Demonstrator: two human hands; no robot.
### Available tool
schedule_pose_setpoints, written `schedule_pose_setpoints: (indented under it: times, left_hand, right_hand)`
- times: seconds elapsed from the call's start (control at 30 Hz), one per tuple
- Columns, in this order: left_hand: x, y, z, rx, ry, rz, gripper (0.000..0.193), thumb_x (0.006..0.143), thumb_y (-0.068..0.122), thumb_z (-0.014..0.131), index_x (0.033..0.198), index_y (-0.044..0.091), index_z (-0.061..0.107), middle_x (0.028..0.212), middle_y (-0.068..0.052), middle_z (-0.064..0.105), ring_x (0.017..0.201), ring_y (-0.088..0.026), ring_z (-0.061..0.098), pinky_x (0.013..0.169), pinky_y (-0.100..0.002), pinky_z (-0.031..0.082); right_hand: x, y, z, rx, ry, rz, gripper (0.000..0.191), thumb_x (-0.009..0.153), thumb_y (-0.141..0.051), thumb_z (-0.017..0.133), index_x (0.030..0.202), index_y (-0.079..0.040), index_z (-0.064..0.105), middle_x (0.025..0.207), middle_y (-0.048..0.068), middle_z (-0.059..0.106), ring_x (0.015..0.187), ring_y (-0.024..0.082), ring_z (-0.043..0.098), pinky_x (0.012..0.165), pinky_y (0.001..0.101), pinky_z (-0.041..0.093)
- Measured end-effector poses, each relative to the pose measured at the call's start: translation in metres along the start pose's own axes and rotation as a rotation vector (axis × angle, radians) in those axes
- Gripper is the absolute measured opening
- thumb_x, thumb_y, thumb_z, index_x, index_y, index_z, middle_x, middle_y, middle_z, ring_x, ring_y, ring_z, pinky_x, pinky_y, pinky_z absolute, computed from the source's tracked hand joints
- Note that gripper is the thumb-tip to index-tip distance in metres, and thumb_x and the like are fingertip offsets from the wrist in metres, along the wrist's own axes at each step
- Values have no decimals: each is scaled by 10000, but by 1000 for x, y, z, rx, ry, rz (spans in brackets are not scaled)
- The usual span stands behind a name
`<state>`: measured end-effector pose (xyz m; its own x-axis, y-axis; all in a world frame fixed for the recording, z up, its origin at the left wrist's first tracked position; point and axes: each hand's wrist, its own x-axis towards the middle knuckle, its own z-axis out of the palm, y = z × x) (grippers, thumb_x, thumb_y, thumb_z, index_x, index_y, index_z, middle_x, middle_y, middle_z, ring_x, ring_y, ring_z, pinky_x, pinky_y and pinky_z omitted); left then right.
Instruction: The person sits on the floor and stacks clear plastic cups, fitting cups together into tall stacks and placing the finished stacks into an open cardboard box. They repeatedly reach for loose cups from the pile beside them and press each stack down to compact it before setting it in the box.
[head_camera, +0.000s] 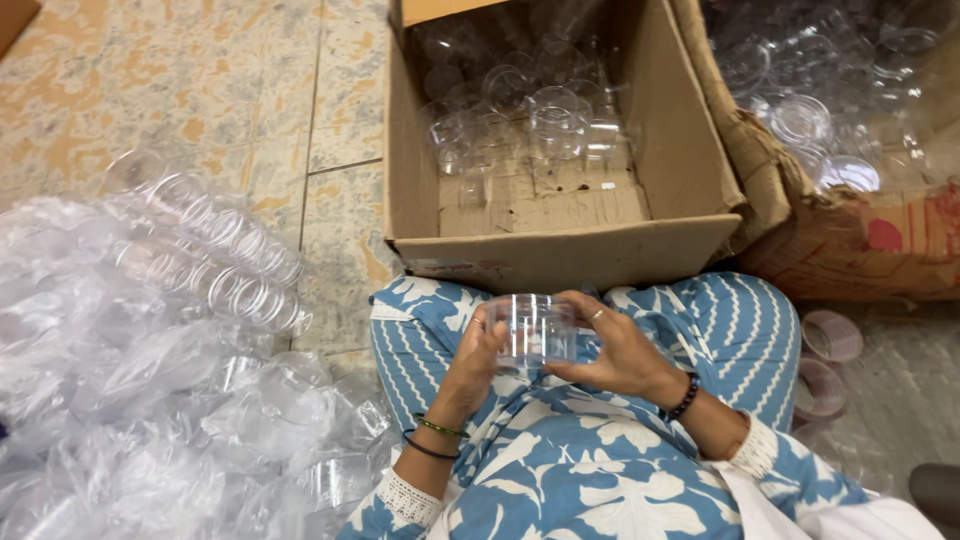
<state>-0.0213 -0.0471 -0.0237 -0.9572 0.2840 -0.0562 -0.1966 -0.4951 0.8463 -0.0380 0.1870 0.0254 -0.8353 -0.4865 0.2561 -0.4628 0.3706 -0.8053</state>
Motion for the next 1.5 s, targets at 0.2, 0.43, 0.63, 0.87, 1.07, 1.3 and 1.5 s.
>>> schedule_pose_setpoints:
  times: [0.2,0.43,0.63,0.87,1.07,1.3,1.5]
  left_hand:
    - [-26,14,-4,686,223,513,728,932,443,790,1455,24,505,1583,-175,456,1485,-329,443,1221,-454,371]
    - [-38,35,-3,1039,320,757,847,701,506,918,1319,43,570,1264,-155,620,1200,-350,616,1077,-441,507]
    - [-38,32,-9,1084,299,780,830,674,492,949,1272,50,580,1214,-130,630,1139,-336,623,1036,-442,518]
    - [-43,43,-40,430,239,253,750,822,435,841,1398,105,493,1260,-129,602,1144,-215,618,988,-348,520]
    - [-59,48,-98,105,203,45,789,686,260,895,1303,135,419,1243,-99,613,1075,-177,669,890,-336,608]
    - [-62,114,-290,875,1187,655,903,680,309,1031,1240,35,378,1203,-123,474,1101,-236,493,1038,-375,465]
    - [-53,210,-449,993,1563,544,842,669,413,1040,1119,57,424,1140,-155,546,1074,-314,577,981,-438,477]
  right_hand:
    - [18,-10,16,-29,-31,-55,843,667,-318,921,1350,-5,541,1180,166,718,1054,262,740,933,379,584]
    - [33,-33,32,-102,-127,-107,851,676,-277,900,1386,-21,505,1255,209,660,1117,344,686,928,406,561]
    - [37,-41,39,-73,-131,-188,819,693,-246,872,1393,-30,507,1238,201,666,1102,362,705,924,409,580]
    - [64,-50,51,-166,-148,-258,832,677,-307,918,1363,-61,516,1220,182,667,1029,349,723,852,403,599]
    - [88,-51,81,-150,-245,-489,845,726,-272,891,1427,-87,458,1421,233,528,1266,422,575,1009,471,524]
    - [95,-28,88,-168,-77,-391,839,782,-286,851,1461,-69,410,1494,226,484,1350,393,531,1083,455,480]
    - [91,-6,80,-261,-7,-115,697,757,-251,811,1351,-6,540,1350,190,617,1232,328,621,1016,398,503]
